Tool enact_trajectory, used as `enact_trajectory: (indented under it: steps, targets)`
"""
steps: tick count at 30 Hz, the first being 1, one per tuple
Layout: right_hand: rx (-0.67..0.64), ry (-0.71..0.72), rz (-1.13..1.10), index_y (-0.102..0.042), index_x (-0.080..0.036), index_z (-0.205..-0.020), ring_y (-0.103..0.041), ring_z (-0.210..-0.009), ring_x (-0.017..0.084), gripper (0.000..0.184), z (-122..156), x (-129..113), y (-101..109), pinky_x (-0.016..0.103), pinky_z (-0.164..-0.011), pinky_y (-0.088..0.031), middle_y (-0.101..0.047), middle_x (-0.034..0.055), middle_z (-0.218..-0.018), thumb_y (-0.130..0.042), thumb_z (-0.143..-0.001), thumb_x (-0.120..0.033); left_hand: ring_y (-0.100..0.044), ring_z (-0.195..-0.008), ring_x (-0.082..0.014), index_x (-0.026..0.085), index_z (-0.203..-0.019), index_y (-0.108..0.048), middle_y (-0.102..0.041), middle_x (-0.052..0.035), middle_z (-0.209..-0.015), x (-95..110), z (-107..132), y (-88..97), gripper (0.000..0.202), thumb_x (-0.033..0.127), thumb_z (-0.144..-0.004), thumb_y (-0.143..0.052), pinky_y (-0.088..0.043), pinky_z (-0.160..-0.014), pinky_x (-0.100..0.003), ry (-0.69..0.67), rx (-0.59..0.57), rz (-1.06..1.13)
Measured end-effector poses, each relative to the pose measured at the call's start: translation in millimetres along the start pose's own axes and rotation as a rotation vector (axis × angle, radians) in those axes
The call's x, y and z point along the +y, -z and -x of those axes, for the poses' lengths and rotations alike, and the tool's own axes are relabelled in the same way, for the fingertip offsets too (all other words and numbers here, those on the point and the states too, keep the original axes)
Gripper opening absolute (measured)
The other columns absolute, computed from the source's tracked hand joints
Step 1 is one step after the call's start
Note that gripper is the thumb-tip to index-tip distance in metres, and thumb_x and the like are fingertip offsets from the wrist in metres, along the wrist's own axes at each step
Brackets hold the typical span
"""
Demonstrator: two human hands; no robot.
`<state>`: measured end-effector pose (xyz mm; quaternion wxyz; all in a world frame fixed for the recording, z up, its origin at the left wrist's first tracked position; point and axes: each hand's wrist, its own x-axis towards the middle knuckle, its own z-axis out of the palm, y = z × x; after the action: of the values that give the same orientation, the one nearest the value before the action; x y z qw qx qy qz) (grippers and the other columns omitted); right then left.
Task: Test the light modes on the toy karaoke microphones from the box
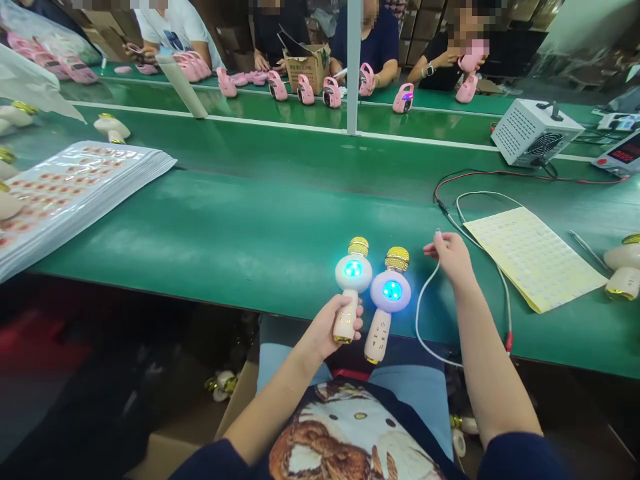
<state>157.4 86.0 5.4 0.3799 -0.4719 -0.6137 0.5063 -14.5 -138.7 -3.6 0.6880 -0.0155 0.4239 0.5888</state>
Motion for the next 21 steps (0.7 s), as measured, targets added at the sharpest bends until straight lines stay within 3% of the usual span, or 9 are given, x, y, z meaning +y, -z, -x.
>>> enact_trajectory:
  steps: [2,4,7,9,12,16,21]
  targets:
    - [-0.034,-0.026,-0.034,-0.059,-0.015,-0.090,-0.064,-0.057,0.015,0.031,48.5,-4.3,5.6,0.031,-0.062,-0.052,-0.066,0.0019,-0.064,-0.055,-0.093,-0.046,-0.048,-0.042,-0.0069,0.012,-0.090,-0.059,-0.053,0.0021,-0.064,0.9,1.3,-4.1,0.016,0.027,-0.084,-0.058,-0.042,-0.036,-0.017,-0.022,0.000,0.017]
    - [-0.089,0.000,-0.041,-0.060,-0.019,-0.078,-0.063,-0.056,0.016,0.036,105.7,-8.5,5.0,0.031,-0.062,-0.051,-0.066,0.0022,-0.058,-0.052,-0.094,-0.050,-0.047,-0.044,-0.0065,0.012,-0.092,-0.058,-0.052,0.0022,-0.065,0.3,4.1,-12.2,0.018,0.029,-0.089,-0.055,-0.042,-0.037,-0.017,-0.072,0.006,0.041]
    - [-0.283,0.013,-0.063,-0.062,-0.022,-0.071,-0.062,-0.056,0.018,0.038,181.7,-12.3,-9.9,0.030,-0.059,-0.050,-0.066,0.0020,-0.058,-0.048,-0.097,-0.046,-0.049,-0.046,-0.0068,0.012,-0.092,-0.058,-0.053,0.0015,-0.067,-1.5,11.3,-30.8,0.020,0.031,-0.094,-0.050,-0.044,-0.038,-0.017,-0.140,0.002,0.116]
    - [-0.445,0.046,-0.055,-0.064,-0.023,-0.075,-0.062,-0.054,0.017,0.037,212.3,-12.8,-25.0,0.028,-0.055,-0.047,-0.067,0.0017,-0.060,-0.044,-0.099,-0.043,-0.049,-0.047,-0.0067,0.013,-0.092,-0.057,-0.052,0.0016,-0.068,-1.5,17.5,-45.0,0.022,0.032,-0.096,-0.048,-0.045,-0.040,-0.018,-0.144,-0.005,0.195]
    - [-0.548,0.118,-0.006,-0.061,-0.022,-0.075,-0.060,-0.052,0.015,0.038,227.0,-14.2,-44.0,0.026,-0.052,-0.043,-0.066,0.0009,-0.059,-0.039,-0.100,-0.039,-0.050,-0.048,-0.0057,0.013,-0.087,-0.055,-0.050,0.0023,-0.068,0.3,26.9,-62.2,0.026,0.034,-0.098,-0.045,-0.045,-0.041,-0.016,-0.066,-0.016,0.337]
    - [-0.501,0.167,0.024,-0.059,-0.021,-0.073,-0.056,-0.047,0.012,0.037,222.8,-24.0,-51.8,0.023,-0.050,-0.041,-0.062,-0.0015,-0.053,-0.039,-0.100,-0.036,-0.052,-0.050,-0.0055,0.013,-0.085,-0.052,-0.049,0.0019,-0.068,1.1,35.7,-70.5,0.031,0.037,-0.100,-0.040,-0.045,-0.043,-0.015,0.076,-0.053,0.464]
    - [-0.442,0.177,0.012,-0.058,-0.020,-0.071,-0.052,-0.043,0.009,0.036,224.5,-35.7,-50.5,0.020,-0.050,-0.040,-0.059,-0.0032,-0.049,-0.039,-0.100,-0.033,-0.053,-0.051,-0.0057,0.012,-0.086,-0.052,-0.050,0.0009,-0.070,-3.8,41.6,-71.5,0.030,0.036,-0.100,-0.041,-0.046,-0.044,-0.015,0.054,-0.064,0.479]
